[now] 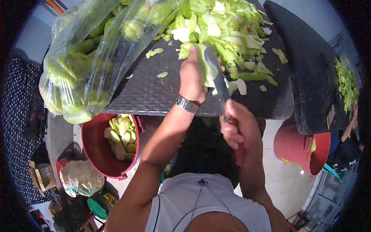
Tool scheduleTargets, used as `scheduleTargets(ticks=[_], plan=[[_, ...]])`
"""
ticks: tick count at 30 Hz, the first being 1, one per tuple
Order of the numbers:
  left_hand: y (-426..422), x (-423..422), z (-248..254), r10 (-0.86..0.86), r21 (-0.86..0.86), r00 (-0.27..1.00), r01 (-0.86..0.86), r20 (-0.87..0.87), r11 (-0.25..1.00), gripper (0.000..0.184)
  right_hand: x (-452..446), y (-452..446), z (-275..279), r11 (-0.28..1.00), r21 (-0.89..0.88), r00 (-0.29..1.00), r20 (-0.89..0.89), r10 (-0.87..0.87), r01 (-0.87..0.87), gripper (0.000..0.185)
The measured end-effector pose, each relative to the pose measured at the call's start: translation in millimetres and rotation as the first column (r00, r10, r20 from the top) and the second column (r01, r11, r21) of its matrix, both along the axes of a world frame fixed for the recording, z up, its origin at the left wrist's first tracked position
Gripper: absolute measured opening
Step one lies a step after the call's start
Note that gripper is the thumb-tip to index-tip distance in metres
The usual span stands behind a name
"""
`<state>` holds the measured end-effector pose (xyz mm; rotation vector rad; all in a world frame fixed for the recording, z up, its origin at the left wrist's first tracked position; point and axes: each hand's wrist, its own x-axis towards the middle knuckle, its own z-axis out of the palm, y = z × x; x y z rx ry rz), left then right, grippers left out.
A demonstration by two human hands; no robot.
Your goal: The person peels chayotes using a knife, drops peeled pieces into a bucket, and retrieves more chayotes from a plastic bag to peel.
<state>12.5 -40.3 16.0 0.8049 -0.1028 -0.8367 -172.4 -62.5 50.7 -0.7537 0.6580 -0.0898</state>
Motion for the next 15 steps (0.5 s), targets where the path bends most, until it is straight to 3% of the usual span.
scheduleTargets(ticks=[1,2,3,4,6,7,8,9,12,15], plan=[[0,2,5,0.013,-0.054,0.999,-0.015,-0.046,0.998,0.048,2,-5,2,0.999,0.03,1.0,0.006,-0.016,0.016,0.035],[7,1,9,-0.005,0.011,0.998,0.006,-0.06,1.0,0.052,3,-9,5,0.995,-0.047,0.994,0.071,-0.079,0.083,0.032],[13,6,7,-0.109,-0.064,0.992,0.105,-0.063,0.992,0.054,8,-9,15,0.96,-0.201,0.981,0.045,-0.189,0.194,0.031],[20,12,5,-0.214,-0.136,0.975,0.205,-0.06,0.969,0.056,14,-10,25,0.889,-0.35,0.953,0.035,-0.302,0.295,0.031],[30,15,7,-0.232,-0.167,0.973,0.226,-0.016,0.96,0.056,18,-37,16,0.641,-0.677,0.925,0.173,-0.338,0.36,0.032],[36,17,9,-0.236,-0.184,0.972,0.233,0.004,0.955,0.056,26,-68,3,0.244,-0.94,0.935,0.155,-0.32,0.24,0.033],[46,22,11,-0.278,-0.258,0.96,0.271,0.009,0.927,0.055,36,-105,-13,-0.211,-0.976,0.941,0.127,-0.315,0.061,0.035],[60,21,16,-0.251,-0.18,0.967,0.253,0.034,0.951,0.057,37,-121,-23,-0.612,-0.779,0.941,0.093,-0.325,-0.134,0.037],[116,25,32,-0.222,-0.009,0.968,0.224,0.115,0.974,0.062,34,-126,5,-0.366,-0.879,0.915,-0.164,-0.369,-0.305,0.041],[187,35,20,-0.187,0.119,0.948,0.161,0.258,0.98,0.064,23,-97,8,-0.375,-0.866,0.939,-0.264,-0.219,-0.331,0.046]])
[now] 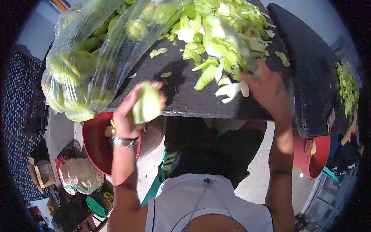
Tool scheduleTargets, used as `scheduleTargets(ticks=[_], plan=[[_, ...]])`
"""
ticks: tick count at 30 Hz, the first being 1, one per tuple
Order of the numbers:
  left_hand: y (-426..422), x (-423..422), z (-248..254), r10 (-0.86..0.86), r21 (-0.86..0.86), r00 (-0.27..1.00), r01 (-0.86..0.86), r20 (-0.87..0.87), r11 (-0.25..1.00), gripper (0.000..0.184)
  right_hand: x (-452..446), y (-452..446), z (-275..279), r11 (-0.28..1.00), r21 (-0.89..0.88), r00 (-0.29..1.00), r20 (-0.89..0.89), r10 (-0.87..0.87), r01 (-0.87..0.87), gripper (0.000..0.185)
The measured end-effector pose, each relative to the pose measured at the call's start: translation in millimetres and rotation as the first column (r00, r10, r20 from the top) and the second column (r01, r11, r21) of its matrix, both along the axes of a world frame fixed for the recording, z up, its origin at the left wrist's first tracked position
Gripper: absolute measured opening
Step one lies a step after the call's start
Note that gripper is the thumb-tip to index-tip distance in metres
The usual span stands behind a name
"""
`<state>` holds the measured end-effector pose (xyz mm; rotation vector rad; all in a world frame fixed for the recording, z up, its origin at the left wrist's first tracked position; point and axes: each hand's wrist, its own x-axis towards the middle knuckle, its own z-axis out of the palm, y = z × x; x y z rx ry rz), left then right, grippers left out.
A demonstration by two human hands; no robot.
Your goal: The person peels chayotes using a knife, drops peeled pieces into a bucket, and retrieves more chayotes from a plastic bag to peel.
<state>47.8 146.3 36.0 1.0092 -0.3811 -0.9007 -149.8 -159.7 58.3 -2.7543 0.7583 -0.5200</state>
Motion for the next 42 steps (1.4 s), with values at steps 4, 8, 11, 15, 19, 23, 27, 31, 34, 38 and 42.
scheduleTargets(ticks=[4,8,11,15,19,23,27,31,34,38,42], plan=[[109,31,-4,-0.17,0.389,0.955,0.065,0.241,0.919,0.056,4,6,-21,0.994,-0.099,0.985,-0.172,0.031,-0.049,0.055],[185,41,-9,-0.488,0.713,0.553,-0.322,0.676,0.623,0.043,38,-30,-36,0.988,-0.077,0.989,0.078,-0.126,0.132,0.062],[211,42,-15,-0.505,0.625,0.433,-0.716,0.747,0.31,0.04,53,-8,-20,0.994,-0.049,0.994,0.058,-0.096,0.099,0.068],[160,18,38,-0.187,0.623,0.642,-0.562,0.743,0.544,0.037,69,18,-31,0.983,-0.146,0.991,-0.093,0.101,-0.114,0.073],[99,9,79,-0.22,0.48,0.54,-0.405,0.812,0.778,0.028,91,-12,-27,0.985,-0.13,0.992,-0.033,-0.119,0.113,0.06],[11,60,119,-0.227,0.167,-0.012,-0.64,0.974,0.75,0.023,84,-20,1,0.977,0.053,0.976,0.063,-0.207,0.204,0.049],[-73,216,125,-0.622,0.252,-0.308,-0.719,0.72,0.648,0.043,47,-19,-12,0.97,0.216,0.97,0.188,-0.15,0.109,0.041],[-154,391,52,-0.866,0.325,-0.231,-0.859,0.444,0.396,0.044,15,-7,-11,0.927,0.351,0.932,0.276,-0.233,0.128,0.036],[-180,369,17,-0.914,0.444,-0.043,-0.864,0.404,0.238,0.045,1,-3,-12,0.926,0.342,0.926,0.271,-0.262,0.162,0.037],[-197,325,8,-0.938,0.484,0.036,-0.863,0.344,0.145,0.047,-10,-1,-6,0.909,0.376,0.927,0.244,-0.285,0.18,0.039],[-206,290,15,-0.943,0.515,0.077,-0.85,0.325,0.108,0.051,-16,15,5,0.905,0.392,0.926,0.254,-0.279,0.165,0.041]])
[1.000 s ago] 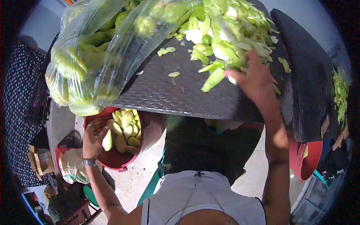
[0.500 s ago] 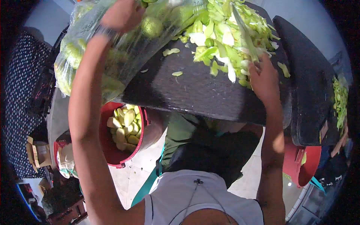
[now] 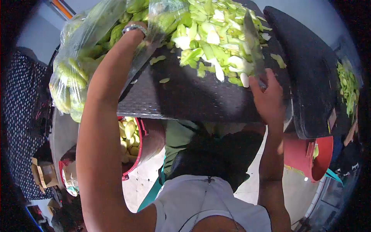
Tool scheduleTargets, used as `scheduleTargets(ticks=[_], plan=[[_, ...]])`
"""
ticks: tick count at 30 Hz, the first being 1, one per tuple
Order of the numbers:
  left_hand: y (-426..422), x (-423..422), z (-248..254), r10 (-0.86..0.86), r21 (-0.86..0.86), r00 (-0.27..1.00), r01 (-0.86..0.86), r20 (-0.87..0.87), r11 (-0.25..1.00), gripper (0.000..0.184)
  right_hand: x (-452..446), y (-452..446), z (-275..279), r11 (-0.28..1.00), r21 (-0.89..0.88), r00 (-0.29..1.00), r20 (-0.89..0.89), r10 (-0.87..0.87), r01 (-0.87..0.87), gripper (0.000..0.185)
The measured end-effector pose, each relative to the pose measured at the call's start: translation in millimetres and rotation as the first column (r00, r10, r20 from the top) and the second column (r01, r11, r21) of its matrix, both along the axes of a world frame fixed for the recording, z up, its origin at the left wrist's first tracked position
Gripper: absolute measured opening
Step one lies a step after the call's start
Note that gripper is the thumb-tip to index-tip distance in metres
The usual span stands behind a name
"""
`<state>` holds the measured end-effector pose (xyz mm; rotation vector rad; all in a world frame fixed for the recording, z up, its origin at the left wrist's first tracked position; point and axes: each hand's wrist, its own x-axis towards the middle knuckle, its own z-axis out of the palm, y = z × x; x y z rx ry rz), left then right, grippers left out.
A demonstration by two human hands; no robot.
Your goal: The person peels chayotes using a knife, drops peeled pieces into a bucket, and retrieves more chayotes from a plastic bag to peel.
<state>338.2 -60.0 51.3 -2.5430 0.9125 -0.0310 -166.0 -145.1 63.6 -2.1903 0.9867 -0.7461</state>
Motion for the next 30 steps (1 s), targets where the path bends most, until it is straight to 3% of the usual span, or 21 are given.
scheduleTargets(ticks=[2,4,6,7,8,10,11,13,14,15,18,21,24,25,27,28,29,30], plan=[[9,-27,21,0.022,0.026,0.998,-0.02,-0.064,0.999,0.054,-5,4,0,1.0,0.018,1.0,0.023,-0.012,0.011,0.042],[17,-11,27,-0.032,-0.08,0.991,0.022,-0.127,0.997,0.054,-6,1,-3,1.0,-0.01,0.998,0.066,-0.002,0.003,0.042],[17,28,24,-0.006,-0.07,0.998,0.002,-0.068,0.998,0.055,-8,0,-5,0.99,0.137,0.99,0.139,-0.032,0.013,0.042],[24,55,21,-0.051,-0.216,0.983,0.012,-0.176,0.976,0.054,-9,1,-3,0.979,0.205,0.986,0.16,-0.042,0.008,0.041],[36,91,13,-0.11,-0.355,0.955,0.006,-0.276,0.935,0.052,-10,2,0,0.963,0.271,0.982,0.179,-0.055,0.005,0.041],[57,79,31,-0.407,-0.522,0.85,0.193,-0.334,0.831,0.048,-14,6,10,0.915,0.403,0.983,0.173,-0.063,-0.012,0.041],[77,72,47,-0.607,-0.549,0.735,0.386,-0.302,0.741,0.046,-16,11,16,0.891,0.452,0.977,0.208,-0.05,-0.051,0.038],[98,44,78,-0.632,-0.715,0.665,0.207,-0.398,0.668,0.044,-18,16,25,0.836,0.533,0.957,0.289,-0.035,-0.131,0.032],[99,36,87,-0.488,-0.759,0.674,-0.169,-0.555,0.629,0.045,-20,16,25,0.826,0.546,0.952,0.303,-0.039,-0.14,0.03],[100,23,97,-0.363,-0.694,0.602,-0.52,-0.711,0.497,0.045,-22,14,25,0.817,0.558,0.948,0.315,-0.044,-0.148,0.029],[115,-26,131,-0.699,-0.713,0.457,-0.693,-0.55,0.108,0.054,-20,13,25,0.842,0.517,0.945,0.326,-0.028,-0.154,0.025],[126,-93,144,-0.908,-0.487,0.36,-0.845,-0.216,-0.219,0.063,-17,14,32,0.806,0.543,0.936,0.35,0.04,-0.237,0.022],[115,-164,107,-0.985,-0.272,0.172,-0.948,0.004,-0.166,0.07,-8,11,36,0.788,0.544,0.926,0.369,0.082,-0.287,0.019],[112,-176,91,-0.962,-0.277,0.258,-0.934,-0.089,-0.224,0.075,-4,9,36,0.793,0.535,0.925,0.368,0.092,-0.291,0.019],[109,-196,57,-0.988,-0.083,-0.032,-0.995,-0.153,0.045,0.074,1,7,37,0.911,0.331,0.927,0.354,0.122,-0.246,0.019],[101,-212,36,-0.985,-0.082,-0.076,-0.993,-0.152,0.09,0.07,3,7,37,0.95,0.219,0.928,0.346,0.139,-0.224,0.019],[96,-230,21,-0.977,-0.061,-0.136,-0.987,-0.163,0.148,0.077,6,10,39,0.98,0.131,0.926,0.366,0.092,-0.149,0.02],[87,-250,14,-0.974,-0.044,-0.054,-0.997,-0.22,0.065,0.078,10,16,42,0.997,0.044,0.92,0.389,0.045,-0.067,0.022]])
